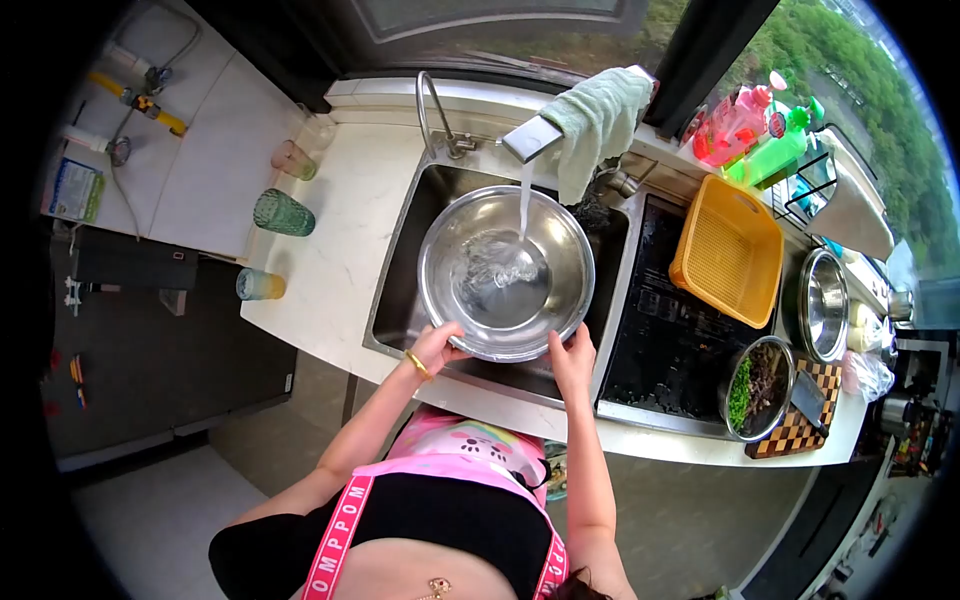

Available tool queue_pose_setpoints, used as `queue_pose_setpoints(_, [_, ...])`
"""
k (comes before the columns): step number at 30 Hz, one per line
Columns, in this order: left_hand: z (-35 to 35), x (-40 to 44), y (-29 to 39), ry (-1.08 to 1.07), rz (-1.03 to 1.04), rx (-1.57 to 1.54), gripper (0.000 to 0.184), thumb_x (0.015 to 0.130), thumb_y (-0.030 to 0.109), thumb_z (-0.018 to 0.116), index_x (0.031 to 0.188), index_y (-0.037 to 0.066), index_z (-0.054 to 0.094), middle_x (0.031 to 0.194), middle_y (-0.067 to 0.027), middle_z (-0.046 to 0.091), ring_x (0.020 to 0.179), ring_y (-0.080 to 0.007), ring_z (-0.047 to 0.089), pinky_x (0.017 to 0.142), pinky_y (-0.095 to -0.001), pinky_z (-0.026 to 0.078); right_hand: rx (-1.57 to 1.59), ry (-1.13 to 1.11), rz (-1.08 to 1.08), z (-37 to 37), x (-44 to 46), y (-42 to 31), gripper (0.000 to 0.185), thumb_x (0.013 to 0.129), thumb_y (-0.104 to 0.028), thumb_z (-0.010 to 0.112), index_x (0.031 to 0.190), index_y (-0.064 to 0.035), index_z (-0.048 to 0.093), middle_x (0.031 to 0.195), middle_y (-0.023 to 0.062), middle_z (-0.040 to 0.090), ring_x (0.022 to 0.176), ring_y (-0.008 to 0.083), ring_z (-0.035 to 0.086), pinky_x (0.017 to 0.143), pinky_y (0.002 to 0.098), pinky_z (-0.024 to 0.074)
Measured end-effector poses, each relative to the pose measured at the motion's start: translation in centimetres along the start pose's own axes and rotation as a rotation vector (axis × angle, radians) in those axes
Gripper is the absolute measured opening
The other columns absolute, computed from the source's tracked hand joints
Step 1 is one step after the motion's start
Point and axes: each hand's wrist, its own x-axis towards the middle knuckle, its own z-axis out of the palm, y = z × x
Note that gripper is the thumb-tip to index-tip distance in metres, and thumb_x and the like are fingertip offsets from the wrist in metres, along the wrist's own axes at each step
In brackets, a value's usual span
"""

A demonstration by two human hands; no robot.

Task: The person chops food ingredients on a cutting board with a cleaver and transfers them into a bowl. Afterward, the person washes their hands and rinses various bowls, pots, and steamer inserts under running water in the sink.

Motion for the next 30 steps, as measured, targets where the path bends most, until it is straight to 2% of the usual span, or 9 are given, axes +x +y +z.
queue_pose_setpoints(3, [1.8, 0.5, 1.3, 0.121, 0.231, 0.254, 0.047, 0.079, 0.004, 0.053, 0.125, 0.003, 0.045, 0.112, -0.0158, 0.058, 0.083, -0.0224, 0.064, 0.074, -0.0363, 0.056, -0.680, 0.456, -0.626, 1.1, 0.6, -2.0, 0.048, 0.083, -0.013, 0.063, 0.124, 0.0041, 0.045, 0.109, 0.0241, 0.058, 0.104, 0.0374, 0.056, 0.090, 0.0412, 0.0453])
queue_pose_setpoints(5, [1.8, 1.1, 1.9, 0.209, 1.024, 0.845, 0.087, 0.074, -0.002, 0.052, 0.146, 0.014, 0.004, 0.137, -0.0248, 0.036, 0.087, -0.0331, 0.064, 0.077, -0.0415, 0.055, -0.322, 0.108, -0.524, 2.1, 1.8, -5.5, 0.054, 0.085, -0.018, 0.063, 0.128, 0.0052, 0.043, 0.127, 0.0274, 0.046, 0.115, 0.0366, 0.049, 0.100, 0.0401, 0.0356])
queue_pose_setpoints(7, [2.9, 0.3, 3.5, 0.233, 1.008, 0.982, 0.090, 0.074, -0.002, 0.052, 0.146, 0.014, 0.000, 0.140, -0.0273, 0.029, 0.095, -0.0386, 0.060, 0.080, -0.0423, 0.052, 0.369, -0.263, -0.253, 4.6, 2.8, -9.6, 0.055, 0.092, -0.028, 0.056, 0.135, 0.0028, 0.038, 0.126, 0.0123, 0.051, 0.121, 0.0191, 0.045, 0.099, 0.0306, 0.0369])
queue_pose_setpoints(11, [5.3, -0.9, 5.8, 0.300, 0.791, 1.337, 0.094, 0.074, -0.001, 0.053, 0.147, 0.014, -0.004, 0.145, -0.0326, 0.013, 0.122, -0.0478, 0.038, 0.088, -0.0436, 0.045, 1.100, -0.135, 0.005, 7.8, 6.1, -14.2, 0.034, 0.083, -0.009, 0.065, 0.112, -0.0026, 0.049, 0.107, 0.0076, 0.057, 0.098, 0.0196, 0.057, 0.082, 0.0336, 0.0462])
queue_pose_setpoints(17, [2.1, 7.1, 2.5, -0.089, 0.939, 0.890, 0.085, 0.090, 0.033, 0.054, 0.147, 0.021, -0.007, 0.150, -0.0259, 0.005, 0.137, -0.0399, 0.020, 0.108, -0.0426, 0.025, 1.094, -0.169, -0.012, 7.2, 7.2, -14.4, 0.036, 0.084, -0.008, 0.063, 0.117, -0.0012, 0.051, 0.109, 0.0071, 0.059, 0.100, 0.0196, 0.057, 0.086, 0.0330, 0.0452])
queue_pose_setpoints(19, [2.1, 9.8, 2.2, -0.287, 0.481, 0.091, 0.082, 0.091, 0.053, 0.042, 0.147, 0.017, -0.005, 0.152, -0.0173, 0.011, 0.136, -0.0337, 0.026, 0.109, -0.0406, 0.023, 1.018, -0.022, -0.028, 7.2, 6.7, -13.6, 0.040, 0.085, -0.012, 0.064, 0.120, -0.0012, 0.049, 0.113, 0.0086, 0.058, 0.103, 0.0227, 0.056, 0.089, 0.0382, 0.0454])
queue_pose_setpoints(24, [2.8, 14.7, 8.5, -0.379, 0.181, -0.267, 0.064, 0.090, 0.060, 0.032, 0.128, 0.012, 0.051, 0.127, -0.0076, 0.055, 0.115, -0.0230, 0.051, 0.101, -0.0398, 0.037, 0.970, -0.070, -0.019, 3.9, 3.0, -10.3, 0.045, 0.090, -0.023, 0.060, 0.126, -0.0013, 0.045, 0.119, 0.0093, 0.056, 0.108, 0.0231, 0.055, 0.092, 0.0382, 0.0444])
queue_pose_setpoints(29, [6.7, 13.5, 16.1, -0.270, 0.199, 0.407, 0.044, 0.094, 0.037, 0.035, 0.118, 0.010, 0.059, 0.115, -0.0064, 0.063, 0.105, -0.0219, 0.058, 0.094, -0.0354, 0.044, 0.740, -0.188, -0.094, 0.0, -0.1, -9.2, 0.029, 0.090, -0.022, 0.060, 0.107, 0.0025, 0.060, 0.096, 0.0074, 0.065, 0.087, 0.0143, 0.061, 0.076, 0.0291, 0.0489])
queue_pose_setpoints(30, [7.1, 13.9, 16.4, -0.468, 0.837, 0.848, 0.037, 0.094, 0.025, 0.037, 0.119, 0.007, 0.058, 0.112, -0.0085, 0.064, 0.105, -0.0225, 0.059, 0.092, -0.0340, 0.045, 0.705, -0.128, -0.063, 0.2, -1.0, -10.1, 0.027, 0.090, -0.023, 0.061, 0.097, 0.0030, 0.064, 0.088, 0.0056, 0.066, 0.078, 0.0117, 0.061, 0.070, 0.0266, 0.0489])
